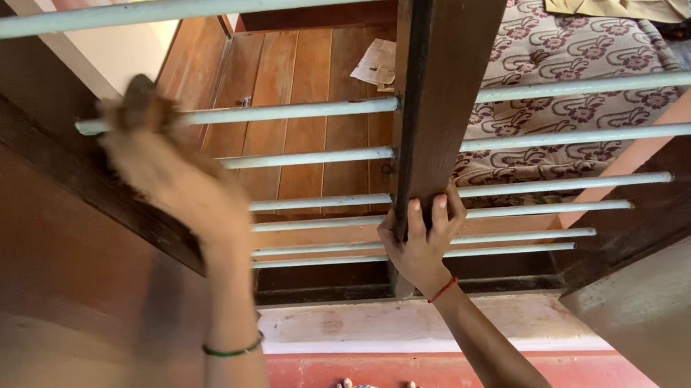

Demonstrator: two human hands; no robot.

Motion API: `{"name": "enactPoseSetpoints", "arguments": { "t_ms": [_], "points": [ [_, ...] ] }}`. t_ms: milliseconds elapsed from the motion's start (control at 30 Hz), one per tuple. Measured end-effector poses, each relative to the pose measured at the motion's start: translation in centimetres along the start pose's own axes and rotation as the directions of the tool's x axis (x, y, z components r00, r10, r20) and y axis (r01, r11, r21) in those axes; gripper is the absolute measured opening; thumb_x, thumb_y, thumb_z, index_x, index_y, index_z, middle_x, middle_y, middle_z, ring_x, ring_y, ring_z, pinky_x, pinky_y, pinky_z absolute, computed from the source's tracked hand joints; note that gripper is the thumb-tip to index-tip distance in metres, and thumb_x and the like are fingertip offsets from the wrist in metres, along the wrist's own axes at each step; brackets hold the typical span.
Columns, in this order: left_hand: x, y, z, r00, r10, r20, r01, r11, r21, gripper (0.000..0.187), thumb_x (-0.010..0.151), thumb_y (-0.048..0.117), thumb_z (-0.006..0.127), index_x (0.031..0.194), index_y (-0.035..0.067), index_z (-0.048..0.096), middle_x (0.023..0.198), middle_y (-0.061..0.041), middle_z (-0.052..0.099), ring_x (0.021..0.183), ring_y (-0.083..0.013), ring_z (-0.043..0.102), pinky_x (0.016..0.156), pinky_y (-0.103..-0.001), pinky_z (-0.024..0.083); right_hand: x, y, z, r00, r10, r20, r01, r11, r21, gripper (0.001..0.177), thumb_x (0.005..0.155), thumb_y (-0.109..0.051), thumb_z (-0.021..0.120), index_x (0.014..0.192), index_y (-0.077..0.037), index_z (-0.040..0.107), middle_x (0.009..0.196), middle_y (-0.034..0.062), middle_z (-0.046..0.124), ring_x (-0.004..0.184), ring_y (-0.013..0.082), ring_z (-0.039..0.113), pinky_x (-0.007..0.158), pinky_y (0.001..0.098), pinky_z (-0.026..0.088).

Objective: The person wipes the surface of a brown wooden door with a patterned cloth. They clean the flat panels and the horizontal metal bars of the door, moving the cloth back and forth across the surfaces.

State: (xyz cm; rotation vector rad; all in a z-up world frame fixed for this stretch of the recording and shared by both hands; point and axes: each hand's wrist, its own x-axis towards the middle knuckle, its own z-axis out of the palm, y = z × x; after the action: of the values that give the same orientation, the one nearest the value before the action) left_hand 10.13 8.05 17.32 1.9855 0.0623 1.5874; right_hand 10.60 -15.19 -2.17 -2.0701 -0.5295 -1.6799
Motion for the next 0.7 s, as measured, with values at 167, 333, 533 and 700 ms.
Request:
{"name": "enactPoseSetpoints", "arguments": {
  "t_ms": [167,333,533,700],
  "points": [
    [-5.4,4.4,0.9,0.886,0.321,0.333,-0.347,0.938,0.019,0.053,0.102,-0.001,0.058,0.153,0.007,0.046,0.158,-0.014,0.047,0.151,-0.0347,0.041,0.128,-0.06,0.035,0.2,-0.2,-0.4,1.0,0.011,0.01,-0.011,1.0,0.026,0.099,0.083,-0.006,0.078,0.166,-0.018,0.025,0.175,0.0082,0.006,0.138,0.0508,0.038,0.106,0.0599,0.042],
    [-7.1,4.9,3.3,0.689,0.487,0.537,-0.631,0.768,0.113,0.066,0.097,0.011,0.064,0.157,0.031,0.046,0.163,-0.004,0.038,0.149,-0.0292,0.038,0.121,-0.056,0.031,0.3,-0.3,-0.9,0.999,-0.005,0.05,0.004,1.0,0.014,0.106,0.081,-0.024,0.086,0.166,-0.016,0.023,0.172,0.0103,0.004,0.136,0.0511,0.033,0.106,0.0627,0.037],
    [-5.0,-1.1,2.5,0.72,0.502,0.479,-0.688,0.602,0.404,0.064,0.095,0.02,0.066,0.154,0.037,0.05,0.157,0.0,0.044,0.143,-0.0282,0.04,0.102,-0.054,0.031,-0.4,-0.5,-0.4,0.999,0.029,0.035,-0.027,0.998,-0.063,0.101,0.088,-0.009,0.078,0.169,-0.018,0.019,0.175,0.01,0.003,0.14,0.0467,0.033,0.11,0.0618,0.037],
    [-0.4,-5.8,-1.5,0.937,0.161,0.31,-0.326,0.721,0.612,0.045,0.106,0.021,0.067,0.149,0.016,0.054,0.144,-0.003,0.055,0.137,-0.0291,0.048,0.102,-0.043,0.035,-0.7,-1.2,0.0,0.997,0.073,0.019,-0.07,0.992,-0.107,0.099,0.087,-0.007,0.077,0.168,-0.016,0.019,0.172,0.012,0.008,0.14,0.0431,0.032,0.111,0.0596,0.037]
  ]
}}
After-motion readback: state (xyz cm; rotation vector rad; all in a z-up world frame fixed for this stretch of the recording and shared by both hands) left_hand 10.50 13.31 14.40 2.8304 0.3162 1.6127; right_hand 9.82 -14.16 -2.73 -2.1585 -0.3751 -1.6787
